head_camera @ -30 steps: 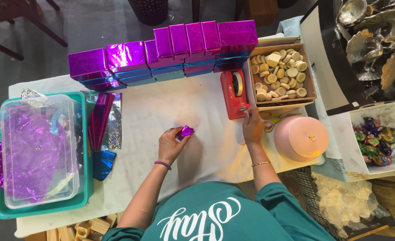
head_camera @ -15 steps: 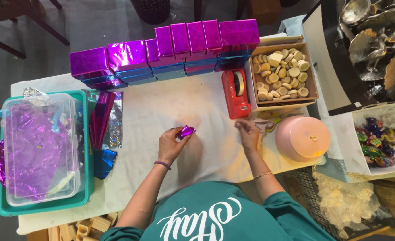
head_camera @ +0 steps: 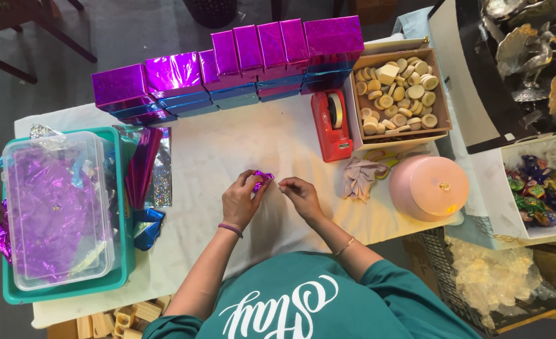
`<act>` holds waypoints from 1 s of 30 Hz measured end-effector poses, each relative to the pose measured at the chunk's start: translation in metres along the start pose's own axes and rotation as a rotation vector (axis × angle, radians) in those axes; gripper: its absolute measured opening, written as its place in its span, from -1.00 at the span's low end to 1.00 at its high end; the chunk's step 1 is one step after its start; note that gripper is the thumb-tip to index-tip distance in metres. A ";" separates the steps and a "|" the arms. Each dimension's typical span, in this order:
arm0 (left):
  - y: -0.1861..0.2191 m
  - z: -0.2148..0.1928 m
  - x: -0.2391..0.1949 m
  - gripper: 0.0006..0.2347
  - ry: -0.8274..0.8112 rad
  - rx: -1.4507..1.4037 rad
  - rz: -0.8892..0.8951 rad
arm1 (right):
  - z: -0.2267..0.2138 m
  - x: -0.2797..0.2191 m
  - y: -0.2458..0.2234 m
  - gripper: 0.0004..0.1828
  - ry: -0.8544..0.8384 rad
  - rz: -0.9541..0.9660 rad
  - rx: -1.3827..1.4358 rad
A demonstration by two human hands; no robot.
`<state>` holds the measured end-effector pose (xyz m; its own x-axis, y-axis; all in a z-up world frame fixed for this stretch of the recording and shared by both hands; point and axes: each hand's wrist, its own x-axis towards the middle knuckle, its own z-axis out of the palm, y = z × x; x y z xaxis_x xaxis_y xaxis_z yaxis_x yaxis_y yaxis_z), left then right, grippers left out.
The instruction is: The person places a small wooden object onto a sheet of shiny purple wrapping paper. They fold the paper around the object to form a small package and secure it with clear tape from a red dispenser. The person then folds the edges and corners of the wrapped item to create a neat, finished package.
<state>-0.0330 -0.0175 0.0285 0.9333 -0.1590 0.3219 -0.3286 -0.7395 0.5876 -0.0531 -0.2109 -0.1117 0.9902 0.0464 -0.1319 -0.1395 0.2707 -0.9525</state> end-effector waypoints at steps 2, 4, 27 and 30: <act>0.000 0.000 0.001 -0.87 -0.011 -0.007 -0.013 | 0.008 0.003 -0.008 -0.77 -0.047 -0.009 -0.008; 0.000 0.000 0.003 -0.86 -0.022 -0.015 -0.024 | 0.015 0.008 -0.014 -0.65 -0.093 -0.019 -0.017; -0.008 0.002 0.004 -0.80 -0.093 -0.012 0.013 | 0.018 0.020 -0.034 -0.60 -0.165 -0.112 0.027; -0.006 0.002 0.006 -0.80 -0.104 0.005 0.006 | 0.021 0.024 -0.039 -0.59 -0.145 -0.105 -0.034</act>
<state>-0.0253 -0.0149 0.0257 0.9413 -0.2310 0.2463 -0.3342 -0.7416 0.5817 -0.0241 -0.1998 -0.0717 0.9874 0.1581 0.0075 -0.0326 0.2491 -0.9679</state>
